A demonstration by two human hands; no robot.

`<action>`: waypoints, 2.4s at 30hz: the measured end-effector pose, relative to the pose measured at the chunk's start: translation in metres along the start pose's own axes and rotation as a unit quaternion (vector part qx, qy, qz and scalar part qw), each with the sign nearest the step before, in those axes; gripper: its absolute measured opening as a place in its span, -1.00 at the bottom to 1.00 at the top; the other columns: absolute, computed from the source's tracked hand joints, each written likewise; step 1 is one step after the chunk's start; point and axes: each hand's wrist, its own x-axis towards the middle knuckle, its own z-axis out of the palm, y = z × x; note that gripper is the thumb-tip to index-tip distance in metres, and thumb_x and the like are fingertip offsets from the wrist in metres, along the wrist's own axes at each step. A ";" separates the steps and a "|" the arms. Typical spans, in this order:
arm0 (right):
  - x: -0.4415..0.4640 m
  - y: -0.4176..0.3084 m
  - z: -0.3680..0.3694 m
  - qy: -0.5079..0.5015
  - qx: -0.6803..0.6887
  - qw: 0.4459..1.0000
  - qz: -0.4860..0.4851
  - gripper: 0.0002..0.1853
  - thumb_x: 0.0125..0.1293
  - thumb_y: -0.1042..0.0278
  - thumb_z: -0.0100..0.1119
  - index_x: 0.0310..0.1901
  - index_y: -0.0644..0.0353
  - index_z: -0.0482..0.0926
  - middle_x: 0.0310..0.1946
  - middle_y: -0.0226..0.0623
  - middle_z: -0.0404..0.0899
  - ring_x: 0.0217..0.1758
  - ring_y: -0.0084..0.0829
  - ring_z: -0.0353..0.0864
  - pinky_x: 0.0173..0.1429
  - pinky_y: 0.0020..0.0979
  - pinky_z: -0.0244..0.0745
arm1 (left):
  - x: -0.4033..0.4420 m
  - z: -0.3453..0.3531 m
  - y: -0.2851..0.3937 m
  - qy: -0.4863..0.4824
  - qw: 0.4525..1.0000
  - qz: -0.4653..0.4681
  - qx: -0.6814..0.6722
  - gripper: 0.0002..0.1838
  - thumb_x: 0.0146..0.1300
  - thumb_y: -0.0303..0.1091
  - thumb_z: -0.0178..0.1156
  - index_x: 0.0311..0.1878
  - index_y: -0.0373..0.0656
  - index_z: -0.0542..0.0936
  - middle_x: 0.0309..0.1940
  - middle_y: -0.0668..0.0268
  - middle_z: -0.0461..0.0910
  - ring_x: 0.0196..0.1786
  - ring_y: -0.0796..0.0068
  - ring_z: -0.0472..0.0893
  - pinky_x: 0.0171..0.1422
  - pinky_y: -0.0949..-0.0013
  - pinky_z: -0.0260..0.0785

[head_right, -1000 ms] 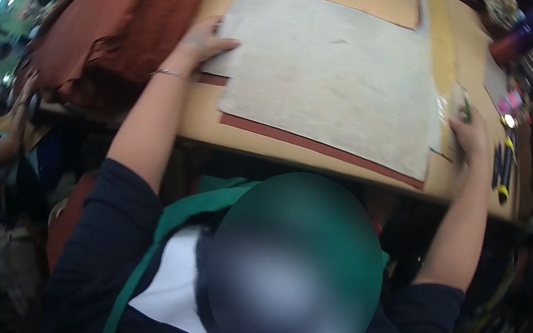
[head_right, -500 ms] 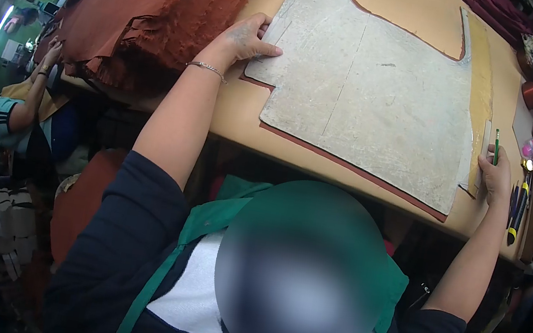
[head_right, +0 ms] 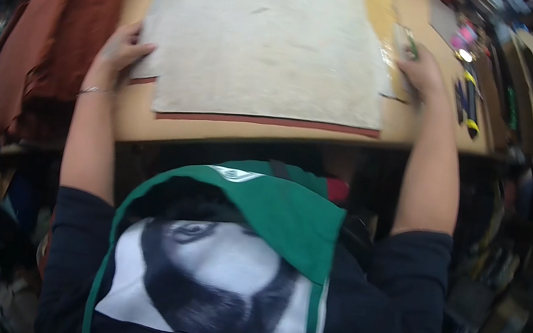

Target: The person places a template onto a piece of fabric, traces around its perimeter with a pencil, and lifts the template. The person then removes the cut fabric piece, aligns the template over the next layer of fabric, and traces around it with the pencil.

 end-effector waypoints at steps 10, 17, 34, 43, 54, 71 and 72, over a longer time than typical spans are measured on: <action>-0.011 -0.020 -0.002 -0.012 0.006 0.999 0.045 -0.64 -0.02 0.42 0.26 -0.13 0.22 0.45 -0.44 -0.39 0.37 -0.35 -0.53 0.35 -0.24 -0.52 0.32 | -0.010 -0.003 0.018 -0.005 0.998 -0.065 -0.017 -0.28 -0.16 -0.48 0.28 0.16 -0.34 0.28 -0.06 0.23 0.41 -0.04 0.41 0.42 0.01 0.43 0.30; -0.007 -0.011 -0.002 -0.013 0.005 1.000 0.019 -0.56 -0.11 0.34 0.30 -0.14 0.24 0.45 -0.36 -0.15 0.51 -0.27 -0.35 0.50 -0.16 -0.40 0.39 | -0.017 0.007 0.033 0.001 0.997 -0.056 -0.055 -0.37 -0.15 -0.64 0.19 0.12 -0.36 0.32 -0.13 0.25 0.48 -0.09 0.43 0.46 0.03 0.42 0.30; -0.008 -0.006 0.002 0.002 0.036 0.999 0.008 -0.65 -0.08 0.47 0.25 -0.21 0.28 0.40 -0.49 -0.37 0.38 -0.44 -0.55 0.33 -0.31 -0.51 0.33 | -0.017 0.002 0.027 0.056 0.990 -0.068 0.106 -0.12 -0.25 -0.37 0.39 0.23 -0.21 0.21 -0.07 0.12 0.26 0.04 0.25 0.35 0.19 0.40 0.19; -0.003 0.003 0.004 -0.003 0.040 0.999 0.011 -0.65 -0.07 0.47 0.24 -0.20 0.26 0.39 -0.54 -0.42 0.31 -0.46 -0.56 0.33 -0.37 -0.50 0.31 | -0.016 -0.008 0.017 0.031 0.975 -0.066 0.212 -0.11 -0.30 -0.14 0.40 0.18 -0.26 0.28 -0.04 0.09 0.29 0.05 0.22 0.29 0.20 0.42 0.11; -0.007 -0.004 0.004 -0.003 0.024 0.999 0.029 -0.68 -0.01 0.52 0.16 -0.17 0.27 0.37 -0.47 -0.40 0.34 -0.41 -0.55 0.33 -0.27 -0.51 0.32 | -0.022 -0.010 0.020 0.022 0.980 -0.055 0.190 -0.13 -0.32 -0.25 0.41 0.18 -0.22 0.30 -0.06 0.13 0.27 0.08 0.25 0.25 0.21 0.46 0.05; -0.008 -0.008 0.001 -0.002 -0.011 1.000 0.020 -0.62 -0.07 0.31 0.28 -0.18 0.22 0.46 -0.33 -0.11 0.52 -0.23 -0.24 0.51 -0.13 -0.35 0.38 | -0.023 -0.012 0.032 -0.017 0.981 -0.046 0.187 -0.11 -0.31 -0.42 0.37 0.22 -0.28 0.22 -0.13 0.27 0.24 -0.05 0.39 0.26 0.19 0.51 0.04; -0.008 -0.006 0.002 0.000 -0.013 1.000 0.022 -0.62 -0.07 0.32 0.28 -0.17 0.22 0.46 -0.34 -0.11 0.52 -0.24 -0.24 0.51 -0.14 -0.35 0.38 | -0.024 -0.011 0.034 -0.017 0.980 -0.052 0.194 -0.11 -0.31 -0.42 0.38 0.22 -0.28 0.22 -0.13 0.27 0.24 -0.05 0.39 0.26 0.19 0.51 0.04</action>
